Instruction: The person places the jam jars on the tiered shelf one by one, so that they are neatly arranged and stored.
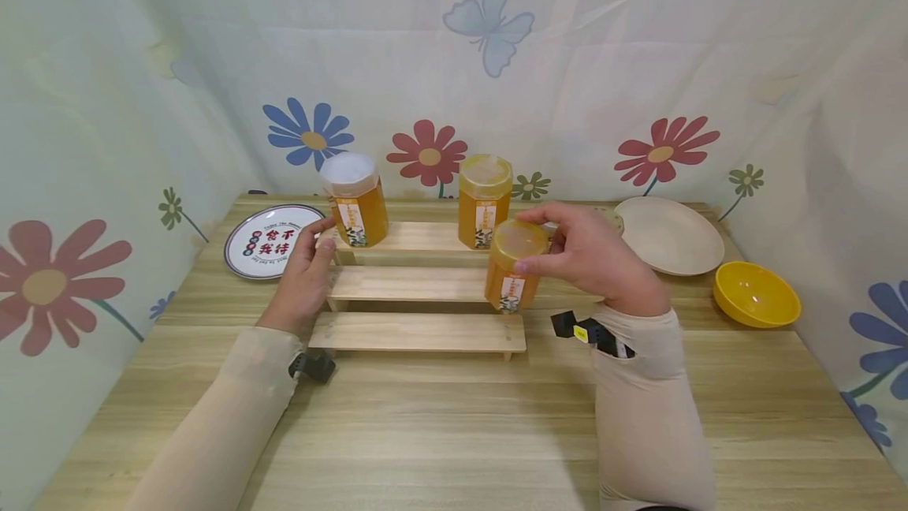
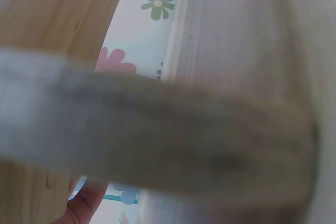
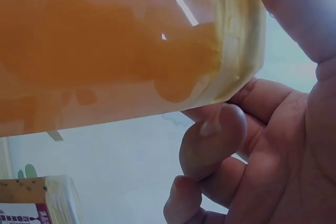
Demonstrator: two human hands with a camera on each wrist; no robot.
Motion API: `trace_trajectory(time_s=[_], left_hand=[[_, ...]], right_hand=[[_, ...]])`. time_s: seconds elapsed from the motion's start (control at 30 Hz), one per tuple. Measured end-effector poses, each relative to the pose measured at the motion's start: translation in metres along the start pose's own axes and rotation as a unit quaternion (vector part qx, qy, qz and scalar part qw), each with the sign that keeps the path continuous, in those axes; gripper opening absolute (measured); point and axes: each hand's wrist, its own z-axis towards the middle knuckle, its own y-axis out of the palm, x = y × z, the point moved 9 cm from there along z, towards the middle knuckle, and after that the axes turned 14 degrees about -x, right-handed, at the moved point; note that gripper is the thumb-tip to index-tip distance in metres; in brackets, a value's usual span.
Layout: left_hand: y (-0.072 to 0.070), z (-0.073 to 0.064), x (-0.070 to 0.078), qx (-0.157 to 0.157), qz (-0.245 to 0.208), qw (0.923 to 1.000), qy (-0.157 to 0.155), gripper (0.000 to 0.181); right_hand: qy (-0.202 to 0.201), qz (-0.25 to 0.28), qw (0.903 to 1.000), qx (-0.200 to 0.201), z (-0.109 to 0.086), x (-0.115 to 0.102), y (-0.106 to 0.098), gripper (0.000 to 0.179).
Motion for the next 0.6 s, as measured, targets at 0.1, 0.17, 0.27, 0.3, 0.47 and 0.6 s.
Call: trace_trajectory(time_s=[0.1,0.17,0.27,0.3,0.47,0.6], left_hand=[[0.0,0.0,-0.001,0.001,0.0,1.0,-0.005,0.046],[0.0,0.0,-0.002,0.001,0.002,1.0,-0.008,0.046],[-0.001,0.0,-0.001,0.003,0.007,0.9999,-0.008,0.046],[-0.001,0.0,-0.001,0.004,0.008,0.9999,-0.007,0.045],[-0.001,-0.001,0.0,0.005,0.013,0.9999,-0.005,0.046],[0.0,-0.002,0.004,0.002,0.011,0.9999,-0.006,0.047]], right_hand=[[-0.006,-0.008,0.9999,0.006,0.002,-0.002,0.002,0.063],[-0.007,-0.01,0.9999,0.008,0.004,-0.004,0.003,0.062],[-0.013,-0.005,0.9999,0.01,0.007,-0.006,0.006,0.061],[-0.014,0.0,0.9999,0.009,0.008,-0.006,0.008,0.061],[-0.029,0.031,0.9991,0.002,0.014,-0.01,0.015,0.062],[-0.042,0.057,0.9975,-0.007,0.018,-0.014,0.022,0.061]])
